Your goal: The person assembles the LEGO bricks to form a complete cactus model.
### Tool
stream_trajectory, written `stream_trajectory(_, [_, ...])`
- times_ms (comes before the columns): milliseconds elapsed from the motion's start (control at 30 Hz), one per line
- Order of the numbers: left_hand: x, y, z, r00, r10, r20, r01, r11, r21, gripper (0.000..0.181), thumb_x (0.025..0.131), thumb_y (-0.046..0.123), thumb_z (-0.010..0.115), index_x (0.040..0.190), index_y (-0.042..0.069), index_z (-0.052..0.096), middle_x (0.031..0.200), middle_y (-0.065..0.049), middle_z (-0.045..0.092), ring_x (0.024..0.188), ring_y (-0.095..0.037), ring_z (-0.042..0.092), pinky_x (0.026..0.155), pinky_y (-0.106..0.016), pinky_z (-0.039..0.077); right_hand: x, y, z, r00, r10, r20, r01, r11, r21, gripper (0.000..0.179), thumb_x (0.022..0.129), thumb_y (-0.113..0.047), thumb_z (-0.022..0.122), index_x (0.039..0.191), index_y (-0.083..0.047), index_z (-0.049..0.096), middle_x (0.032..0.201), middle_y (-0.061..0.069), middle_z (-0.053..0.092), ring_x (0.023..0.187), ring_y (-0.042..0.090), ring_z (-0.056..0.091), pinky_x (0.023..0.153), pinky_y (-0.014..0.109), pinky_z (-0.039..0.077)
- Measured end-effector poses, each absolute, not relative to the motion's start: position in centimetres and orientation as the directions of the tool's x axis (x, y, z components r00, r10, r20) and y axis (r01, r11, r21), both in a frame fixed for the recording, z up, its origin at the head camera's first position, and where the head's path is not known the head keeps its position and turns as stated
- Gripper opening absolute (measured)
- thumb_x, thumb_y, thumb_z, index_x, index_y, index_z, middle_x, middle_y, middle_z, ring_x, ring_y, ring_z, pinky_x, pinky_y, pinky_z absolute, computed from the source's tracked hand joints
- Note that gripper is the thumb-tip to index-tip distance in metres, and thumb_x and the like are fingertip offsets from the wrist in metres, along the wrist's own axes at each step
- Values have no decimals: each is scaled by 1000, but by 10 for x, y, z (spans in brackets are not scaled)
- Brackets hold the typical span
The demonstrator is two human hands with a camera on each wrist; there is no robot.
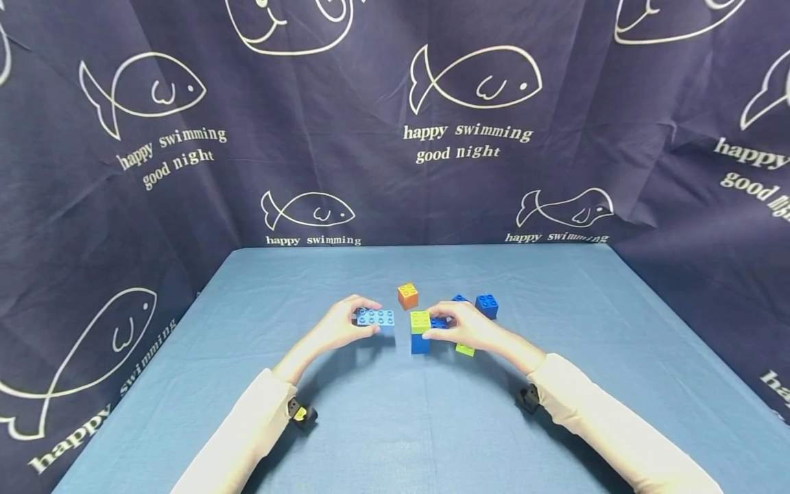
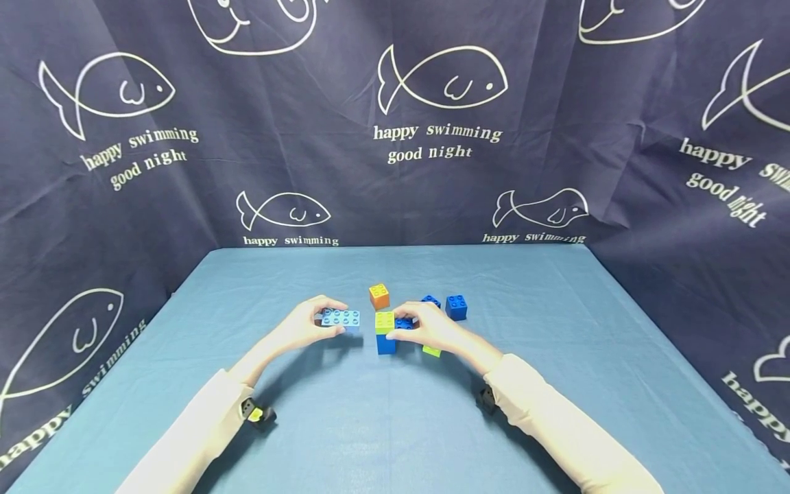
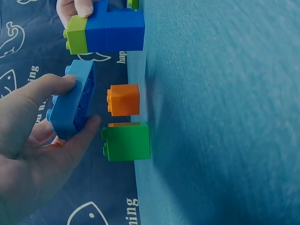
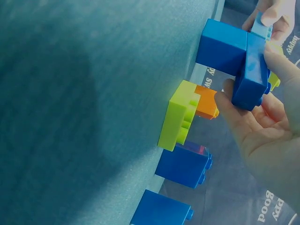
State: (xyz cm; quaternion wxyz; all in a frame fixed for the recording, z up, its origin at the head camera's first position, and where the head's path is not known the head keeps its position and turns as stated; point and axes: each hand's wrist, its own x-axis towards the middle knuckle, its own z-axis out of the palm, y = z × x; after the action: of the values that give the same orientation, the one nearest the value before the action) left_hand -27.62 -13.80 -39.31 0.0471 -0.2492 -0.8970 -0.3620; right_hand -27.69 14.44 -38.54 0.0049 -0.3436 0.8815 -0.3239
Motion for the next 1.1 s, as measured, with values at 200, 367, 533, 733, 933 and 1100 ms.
stream_trajectory(200, [-277,-136,-393,-862,416,289,499,592,633,40,77,18,75,115,8,65,109,-8,63,89,-15,54,76,-27,43,-277,144,-386,-766,-606,212,-599,554,-578,47,82,-35,71,116,-3,63,110,9,67,102,23,62,83,36,53])
stream_trajectory(367, [-277,-133,-392,-862,410,298,499,582,642,40,77,19,74,115,8,65,108,-8,63,90,-17,54,77,-28,44,-278,144,-387,-774,-601,198,-586,562,-584,49,83,-37,70,117,-3,62,112,10,66,103,23,62,83,37,53])
stream_trajectory(533, [-278,-130,-389,-871,389,300,482,561,672,40,78,20,74,115,8,65,108,-8,63,91,-19,54,79,-29,43,-278,144,-388,-775,-604,185,-581,566,-585,50,84,-39,68,118,-3,61,113,10,66,103,23,61,83,38,53])
stream_trajectory(733, [-279,-127,-387,-874,377,307,477,543,691,39,79,21,74,115,10,66,101,-4,63,86,-15,53,76,-27,42,-278,144,-386,-757,-630,174,-599,563,-570,49,86,-37,67,119,-2,60,112,9,65,102,21,61,83,37,53])
stream_trajectory(933, [-280,-126,-386,-871,380,310,479,525,704,39,79,22,74,116,10,65,103,-4,63,88,-15,52,77,-29,43,-277,145,-384,-751,-646,135,-598,580,-553,51,87,-36,66,122,1,58,113,11,63,102,21,60,85,37,52])
stream_trajectory(1100, [-281,-123,-384,-863,388,322,493,510,705,40,80,23,74,116,10,65,104,-4,63,88,-15,53,77,-28,44,-278,146,-385,-755,-638,151,-600,578,-553,52,85,-37,67,121,0,60,113,11,64,101,22,61,83,36,53])
